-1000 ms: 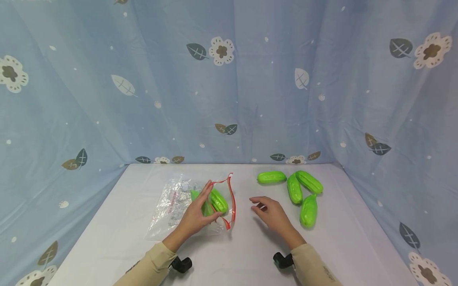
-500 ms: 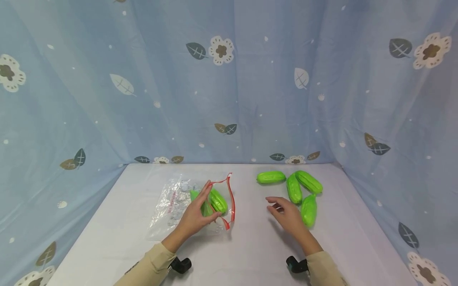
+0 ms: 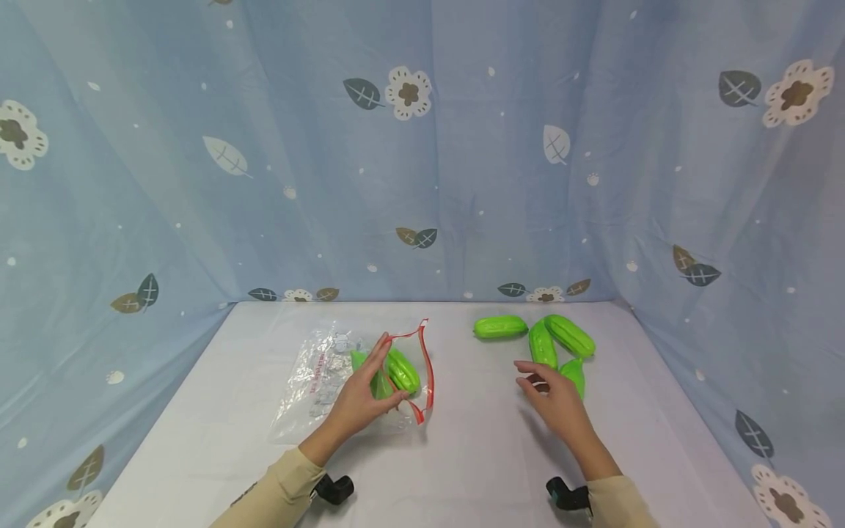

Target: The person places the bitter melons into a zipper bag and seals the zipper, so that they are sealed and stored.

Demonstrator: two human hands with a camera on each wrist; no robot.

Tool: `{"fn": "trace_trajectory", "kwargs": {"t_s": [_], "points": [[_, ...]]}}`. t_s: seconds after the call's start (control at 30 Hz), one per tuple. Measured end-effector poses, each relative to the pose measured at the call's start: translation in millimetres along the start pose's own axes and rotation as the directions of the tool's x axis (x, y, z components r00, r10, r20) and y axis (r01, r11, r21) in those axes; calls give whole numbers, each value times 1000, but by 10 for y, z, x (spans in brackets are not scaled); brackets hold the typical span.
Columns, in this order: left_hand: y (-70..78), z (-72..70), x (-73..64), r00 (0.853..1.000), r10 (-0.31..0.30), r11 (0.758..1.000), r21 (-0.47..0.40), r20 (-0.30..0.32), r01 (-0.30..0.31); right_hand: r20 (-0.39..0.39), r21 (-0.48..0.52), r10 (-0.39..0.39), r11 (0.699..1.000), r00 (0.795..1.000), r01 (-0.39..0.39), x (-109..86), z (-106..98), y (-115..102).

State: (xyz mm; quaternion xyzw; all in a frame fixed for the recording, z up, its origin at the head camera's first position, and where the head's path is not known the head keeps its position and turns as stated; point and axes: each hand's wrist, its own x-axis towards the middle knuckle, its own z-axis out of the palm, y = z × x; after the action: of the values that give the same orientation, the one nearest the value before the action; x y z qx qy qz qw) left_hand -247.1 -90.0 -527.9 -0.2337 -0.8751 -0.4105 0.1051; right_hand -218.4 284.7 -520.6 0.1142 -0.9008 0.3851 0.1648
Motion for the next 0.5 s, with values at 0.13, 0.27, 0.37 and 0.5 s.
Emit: {"fn": "trace_trajectory", "kwargs": {"t_s": [0.13, 0.27, 0.37, 0.5], "points": [[-1, -2, 0, 1000, -1, 1000, 3, 5, 1, -24, -11, -7, 1000, 1000, 7, -25, -48, 28], [2, -4, -2, 1000, -7, 1000, 5, 7, 7, -43, -17, 5, 1000, 999, -6, -50, -101, 41], [2, -3, -4, 1000, -10, 1000, 5, 5, 10, -56, -26, 17, 999, 998, -19, -71, -149, 43], [0, -2, -7, 1000, -12, 1000, 6, 5, 12, -63, -43, 23, 999, 998, -26, -107, -218, 45]]}}
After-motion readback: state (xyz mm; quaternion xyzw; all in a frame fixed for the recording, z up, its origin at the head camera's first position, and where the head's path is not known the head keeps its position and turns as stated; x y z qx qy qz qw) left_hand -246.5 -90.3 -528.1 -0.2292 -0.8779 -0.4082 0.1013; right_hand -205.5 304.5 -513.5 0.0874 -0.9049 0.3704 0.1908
